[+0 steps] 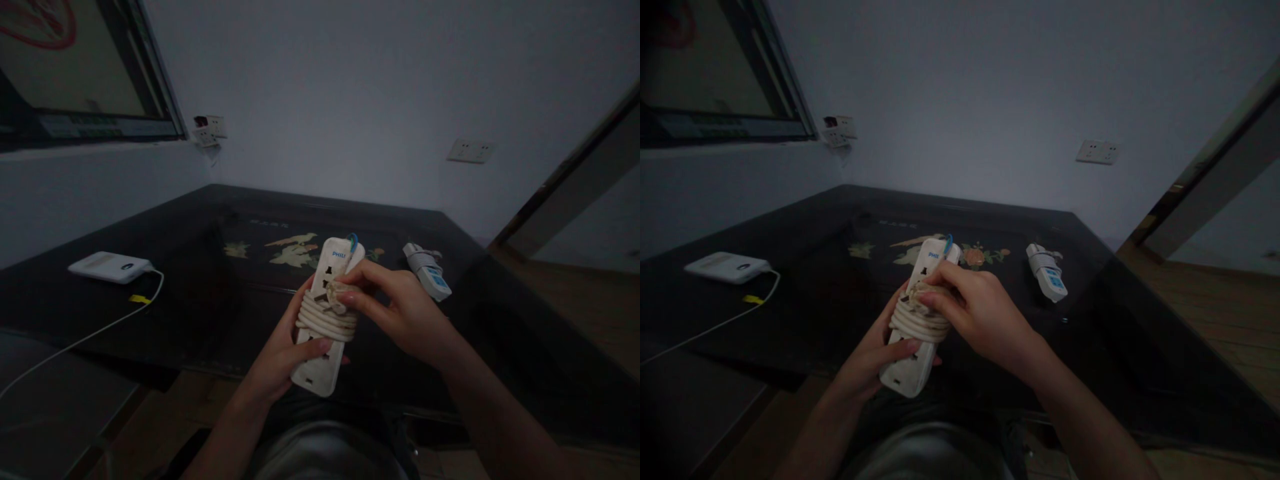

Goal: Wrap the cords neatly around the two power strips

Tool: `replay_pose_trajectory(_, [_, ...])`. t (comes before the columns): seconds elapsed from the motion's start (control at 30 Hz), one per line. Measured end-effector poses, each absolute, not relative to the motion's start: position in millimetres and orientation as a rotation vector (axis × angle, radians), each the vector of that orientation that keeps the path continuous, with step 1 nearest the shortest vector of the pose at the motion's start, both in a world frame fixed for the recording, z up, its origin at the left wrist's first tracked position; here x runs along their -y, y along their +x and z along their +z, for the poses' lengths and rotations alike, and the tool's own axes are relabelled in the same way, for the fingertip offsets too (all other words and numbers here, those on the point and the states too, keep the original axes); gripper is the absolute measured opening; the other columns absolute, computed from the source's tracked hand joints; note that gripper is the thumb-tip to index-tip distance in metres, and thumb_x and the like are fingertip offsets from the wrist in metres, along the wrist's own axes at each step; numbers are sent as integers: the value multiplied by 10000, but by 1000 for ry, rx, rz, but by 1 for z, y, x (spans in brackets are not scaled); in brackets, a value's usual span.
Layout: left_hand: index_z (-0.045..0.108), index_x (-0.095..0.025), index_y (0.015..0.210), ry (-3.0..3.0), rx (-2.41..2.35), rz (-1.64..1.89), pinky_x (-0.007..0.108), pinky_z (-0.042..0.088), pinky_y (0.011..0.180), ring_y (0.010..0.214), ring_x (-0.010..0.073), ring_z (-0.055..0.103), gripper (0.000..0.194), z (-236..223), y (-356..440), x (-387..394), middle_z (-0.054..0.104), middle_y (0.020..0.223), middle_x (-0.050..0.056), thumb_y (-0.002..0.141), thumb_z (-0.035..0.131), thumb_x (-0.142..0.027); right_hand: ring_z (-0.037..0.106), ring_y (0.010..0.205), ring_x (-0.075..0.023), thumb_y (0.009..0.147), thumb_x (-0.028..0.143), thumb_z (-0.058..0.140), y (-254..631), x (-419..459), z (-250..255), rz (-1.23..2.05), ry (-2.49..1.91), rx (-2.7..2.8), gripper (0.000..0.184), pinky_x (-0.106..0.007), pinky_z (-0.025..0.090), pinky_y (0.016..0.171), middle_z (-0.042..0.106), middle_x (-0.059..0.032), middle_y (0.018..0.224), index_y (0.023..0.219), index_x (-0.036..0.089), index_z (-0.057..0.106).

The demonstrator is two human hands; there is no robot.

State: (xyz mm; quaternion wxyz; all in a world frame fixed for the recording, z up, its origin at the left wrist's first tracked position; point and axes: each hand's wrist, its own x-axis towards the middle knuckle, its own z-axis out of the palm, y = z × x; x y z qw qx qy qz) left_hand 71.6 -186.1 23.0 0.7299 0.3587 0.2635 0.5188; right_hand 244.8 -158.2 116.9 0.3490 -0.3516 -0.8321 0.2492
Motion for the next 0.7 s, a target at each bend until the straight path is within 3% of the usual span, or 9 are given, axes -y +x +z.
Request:
replay_pose_trajectory(0.23, [384,-412,1385,783,-560,1148,403,613,711,984,291,651,904,24,73,186,441,1441,80,640,803,-117,625,733,-125,902,192,546,248,156,122,552,-889,2258,117,-218,423,635,704,-17,836,899,166,661])
replay_pose_trajectory(0.7, [319,-406,1419,798,-591,1204,394,611,741,1005,280,641,934,17,78,183,433,1448,79,661,797,-142,613,880,-181,906,189,546,240,151,104,322,-876,2202,173,-302,473,784,661,-78,931,979,151,699])
